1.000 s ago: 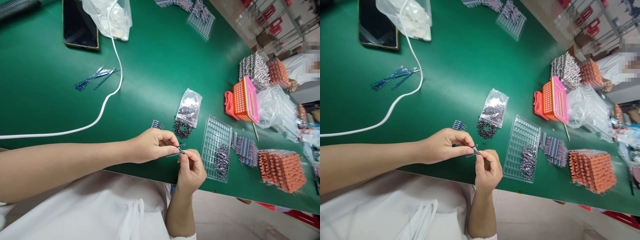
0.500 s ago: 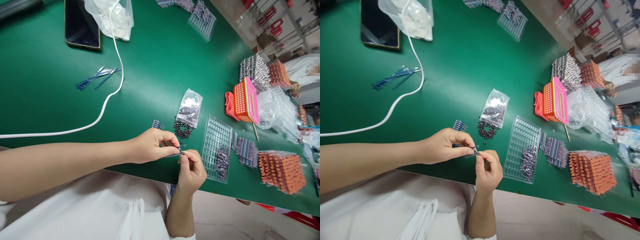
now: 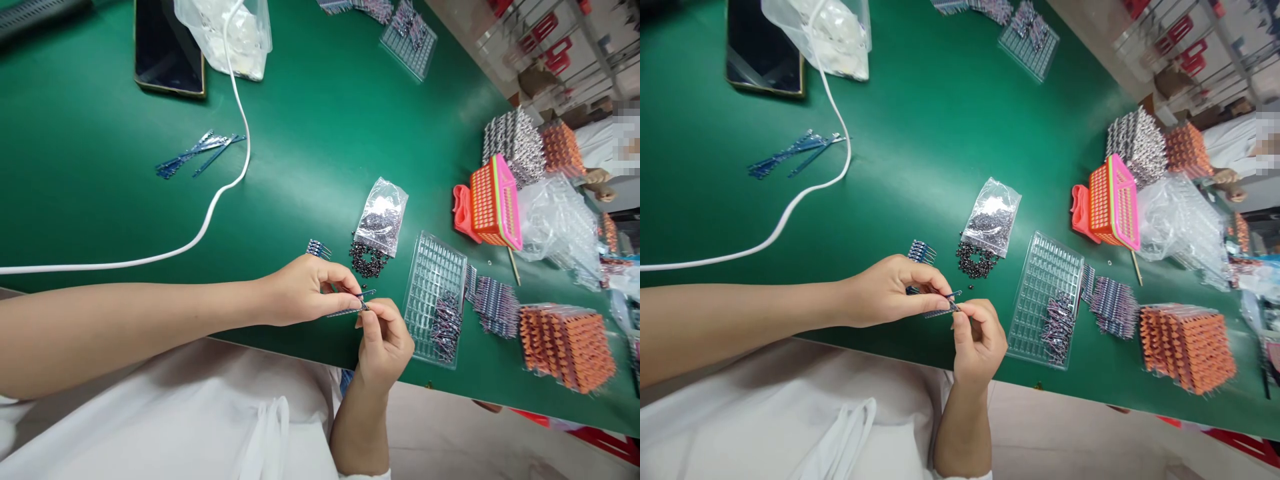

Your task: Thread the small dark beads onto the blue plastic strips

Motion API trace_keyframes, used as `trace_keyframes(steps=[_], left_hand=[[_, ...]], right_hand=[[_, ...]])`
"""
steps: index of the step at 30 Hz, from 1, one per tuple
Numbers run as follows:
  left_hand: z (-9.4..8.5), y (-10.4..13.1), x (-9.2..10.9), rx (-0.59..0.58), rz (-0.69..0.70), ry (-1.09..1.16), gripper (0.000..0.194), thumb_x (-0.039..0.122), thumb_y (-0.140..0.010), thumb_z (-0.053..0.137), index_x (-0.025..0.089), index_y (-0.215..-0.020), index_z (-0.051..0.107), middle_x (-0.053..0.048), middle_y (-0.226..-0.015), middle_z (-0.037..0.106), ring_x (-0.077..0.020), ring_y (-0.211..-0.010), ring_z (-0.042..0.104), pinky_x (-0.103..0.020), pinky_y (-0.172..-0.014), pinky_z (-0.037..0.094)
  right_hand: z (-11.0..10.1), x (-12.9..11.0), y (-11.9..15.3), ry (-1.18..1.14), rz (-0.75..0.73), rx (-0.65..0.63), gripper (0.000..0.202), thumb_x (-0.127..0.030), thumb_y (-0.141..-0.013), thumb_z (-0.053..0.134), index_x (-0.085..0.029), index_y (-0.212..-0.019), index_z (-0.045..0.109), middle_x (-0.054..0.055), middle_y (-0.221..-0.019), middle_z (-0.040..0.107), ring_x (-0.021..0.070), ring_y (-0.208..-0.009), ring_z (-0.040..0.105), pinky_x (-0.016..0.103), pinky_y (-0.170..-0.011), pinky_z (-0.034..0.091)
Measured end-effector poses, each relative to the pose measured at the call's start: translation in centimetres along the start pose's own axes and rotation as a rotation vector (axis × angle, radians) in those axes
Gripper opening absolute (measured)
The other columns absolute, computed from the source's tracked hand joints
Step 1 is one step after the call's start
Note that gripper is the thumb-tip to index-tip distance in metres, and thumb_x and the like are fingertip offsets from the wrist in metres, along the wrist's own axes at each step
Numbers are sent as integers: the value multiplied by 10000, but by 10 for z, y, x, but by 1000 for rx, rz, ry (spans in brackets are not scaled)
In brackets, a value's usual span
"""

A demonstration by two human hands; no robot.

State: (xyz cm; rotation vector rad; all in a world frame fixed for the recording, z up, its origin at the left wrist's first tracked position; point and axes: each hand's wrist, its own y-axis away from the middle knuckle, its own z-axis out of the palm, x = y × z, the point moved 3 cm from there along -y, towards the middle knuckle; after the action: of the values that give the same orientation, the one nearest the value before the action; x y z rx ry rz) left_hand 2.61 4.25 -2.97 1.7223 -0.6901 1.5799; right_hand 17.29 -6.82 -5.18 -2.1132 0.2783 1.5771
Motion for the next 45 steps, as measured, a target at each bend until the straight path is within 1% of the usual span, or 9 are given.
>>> trace_keyframes(steps=[2,5,9,13,16,26,30,39,45], left_hand=[[0,0,-1,6,-5,-4,201,341,-851,656,163,-858,751,-19,-774,752,-138,-704,643,-220,-619,472],[1,1,-2,16,-6,23,204,351,-840,665,160,-839,736,-11,-739,735,-128,-665,625,-215,-608,470],[4,1,-4,4,-36,63,186,337,-820,674,154,-811,707,8,-666,691,-114,-591,593,-209,-564,458],[5,0,-3,0,-42,87,150,307,-809,675,159,-797,696,8,-679,697,-121,-617,621,-209,-577,479],[5,0,-2,2,-37,97,133,295,-807,676,164,-792,692,14,-677,698,-118,-618,623,-207,-582,483],[5,0,-2,-6,-46,136,134,292,-821,670,159,-804,679,23,-664,668,-105,-590,587,-209,-565,466],[5,0,-2,-1,-58,123,166,315,-826,665,152,-800,677,13,-683,671,-109,-603,588,-216,-570,457],[6,1,-2,8,-71,89,171,317,-814,652,151,-792,687,1,-682,685,-125,-614,609,-223,-565,446],[5,2,-3,-1,-67,69,180,320,-808,644,147,-779,686,-5,-687,690,-129,-617,615,-227,-579,460]], right_hand=[[-1,1,-1,-30,38,-34,43,-220,-894,658,-195,-888,692,4,-773,589,121,-641,553,257,-548,442],[-1,2,-2,-141,83,-102,56,-196,-899,652,-212,-906,705,-6,-775,591,107,-618,544,241,-524,418],[-1,2,-4,-204,107,-158,60,-205,-906,644,-215,-906,703,-11,-757,581,109,-621,544,239,-525,413],[0,1,-4,-141,119,-165,96,-269,-914,633,-197,-874,679,-6,-737,555,119,-620,538,253,-529,424],[0,0,-4,-115,118,-162,113,-287,-918,622,-196,-865,664,-7,-734,545,120,-620,536,254,-527,426],[1,-1,-5,-133,104,-135,93,-268,-920,630,-196,-870,662,-4,-753,566,113,-621,542,242,-511,428],[1,-1,-4,-156,111,-125,67,-242,-914,641,-201,-875,676,-7,-762,578,108,-625,546,239,-523,429],[0,1,-4,-200,115,-122,52,-212,-909,648,-220,-892,697,-13,-758,588,110,-630,547,238,-528,415],[0,2,-4,-210,134,-125,29,-239,-893,683,-226,-877,704,-18,-723,581,113,-625,548,239,-539,420]])
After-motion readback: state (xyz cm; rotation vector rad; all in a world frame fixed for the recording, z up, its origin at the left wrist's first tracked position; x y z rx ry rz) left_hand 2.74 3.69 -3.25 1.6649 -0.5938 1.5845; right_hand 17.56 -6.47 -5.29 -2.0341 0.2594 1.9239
